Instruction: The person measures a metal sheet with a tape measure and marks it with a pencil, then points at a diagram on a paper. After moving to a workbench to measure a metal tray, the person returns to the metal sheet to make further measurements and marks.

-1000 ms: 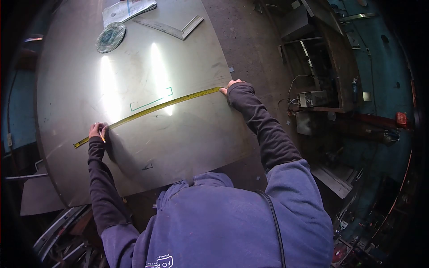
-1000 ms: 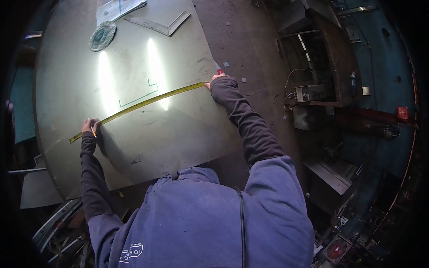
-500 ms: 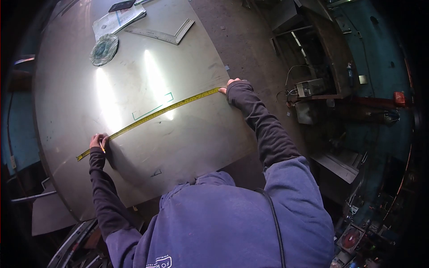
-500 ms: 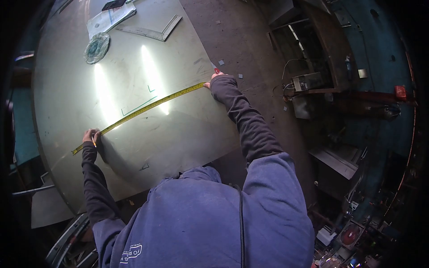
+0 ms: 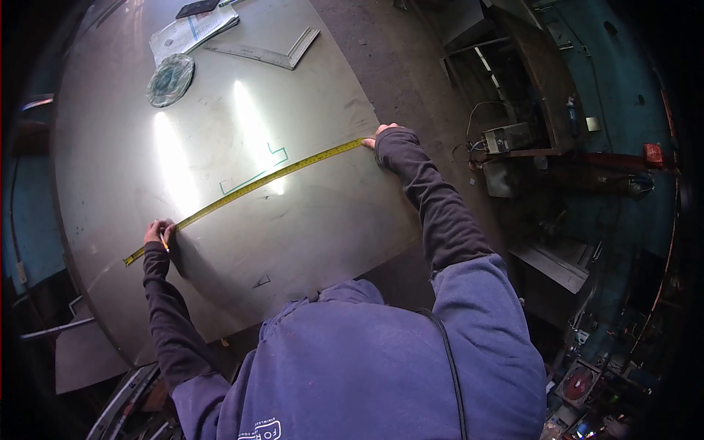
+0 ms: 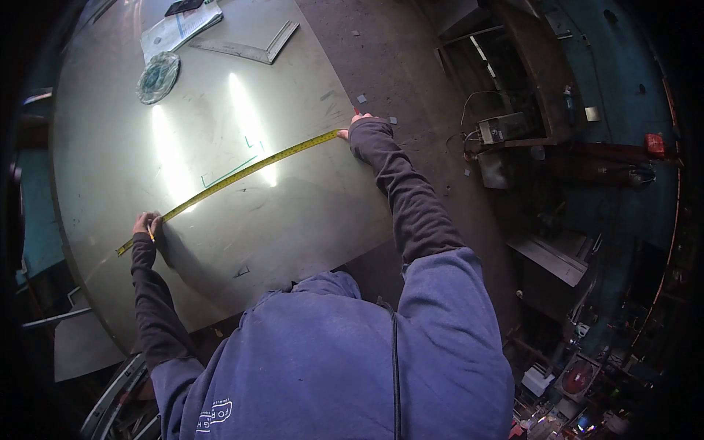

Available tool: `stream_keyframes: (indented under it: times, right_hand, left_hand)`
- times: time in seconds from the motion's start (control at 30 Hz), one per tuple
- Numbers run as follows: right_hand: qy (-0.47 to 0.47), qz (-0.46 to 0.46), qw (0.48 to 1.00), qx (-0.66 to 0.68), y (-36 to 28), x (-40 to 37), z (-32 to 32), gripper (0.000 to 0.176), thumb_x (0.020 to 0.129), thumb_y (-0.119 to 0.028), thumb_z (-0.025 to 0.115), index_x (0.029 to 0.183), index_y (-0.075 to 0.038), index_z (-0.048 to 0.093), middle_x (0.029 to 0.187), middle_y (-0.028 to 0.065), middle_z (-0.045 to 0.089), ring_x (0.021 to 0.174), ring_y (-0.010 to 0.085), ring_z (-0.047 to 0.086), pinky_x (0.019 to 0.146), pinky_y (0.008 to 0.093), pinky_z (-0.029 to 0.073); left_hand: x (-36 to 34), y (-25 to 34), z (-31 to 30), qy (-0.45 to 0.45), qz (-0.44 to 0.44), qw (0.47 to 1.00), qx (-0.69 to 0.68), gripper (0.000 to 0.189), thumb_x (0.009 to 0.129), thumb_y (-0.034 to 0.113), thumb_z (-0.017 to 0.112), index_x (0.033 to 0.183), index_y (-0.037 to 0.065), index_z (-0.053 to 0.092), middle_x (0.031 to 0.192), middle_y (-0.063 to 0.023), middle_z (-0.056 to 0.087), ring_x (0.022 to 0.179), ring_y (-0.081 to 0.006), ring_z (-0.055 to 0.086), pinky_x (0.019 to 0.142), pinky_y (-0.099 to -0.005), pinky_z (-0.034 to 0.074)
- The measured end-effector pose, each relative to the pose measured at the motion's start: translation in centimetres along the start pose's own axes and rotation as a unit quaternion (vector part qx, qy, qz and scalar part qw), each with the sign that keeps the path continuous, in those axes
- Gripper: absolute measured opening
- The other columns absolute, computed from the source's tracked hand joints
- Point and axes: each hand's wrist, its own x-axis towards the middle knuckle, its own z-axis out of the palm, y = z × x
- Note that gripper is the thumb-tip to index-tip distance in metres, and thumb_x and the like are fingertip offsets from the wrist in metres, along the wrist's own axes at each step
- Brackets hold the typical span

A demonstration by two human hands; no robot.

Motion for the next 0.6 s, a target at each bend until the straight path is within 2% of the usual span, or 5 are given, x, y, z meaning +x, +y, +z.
stream_keyframes:
  times: [0.33,0.4,0.6]
  right_hand:
    - [0.022,0.003,1.000,-0.008,0.2,0.6,0.5,0.057,0.083,-0.058,0.053,0.112,-0.010,0.063,0.116,0.0122,0.061,0.109,0.0277,0.057,0.092,0.0383,0.045]
    - [-0.017,0.027,0.999,-0.012,0.2,1.2,0.5,0.055,0.083,-0.059,0.051,0.111,-0.013,0.064,0.118,0.0109,0.060,0.111,0.0273,0.056,0.093,0.0386,0.045]
    - [-0.010,0.013,1.000,-0.013,0.7,1.8,0.8,0.056,0.083,-0.060,0.051,0.112,-0.015,0.065,0.118,0.0099,0.060,0.111,0.0277,0.056,0.094,0.0398,0.045]
  left_hand:
    - [-0.1,0.8,0.3,0.000,-0.008,1.000,-0.012,0.023,0.074,0.025,0.075,0.084,0.007,0.063,0.083,-0.0107,0.057,0.068,-0.0213,0.063,0.065,-0.0309,0.050]
    - [-0.2,1.0,0.3,0.005,-0.008,1.000,-0.019,0.023,0.074,0.024,0.075,0.084,0.007,0.063,0.083,-0.0107,0.057,0.068,-0.0212,0.063,0.065,-0.0308,0.050]
    - [-0.2,2.0,0.0,0.015,-0.003,1.000,-0.006,0.024,0.073,0.025,0.076,0.084,0.007,0.064,0.083,-0.0107,0.058,0.068,-0.0212,0.063,0.066,-0.0312,0.050]
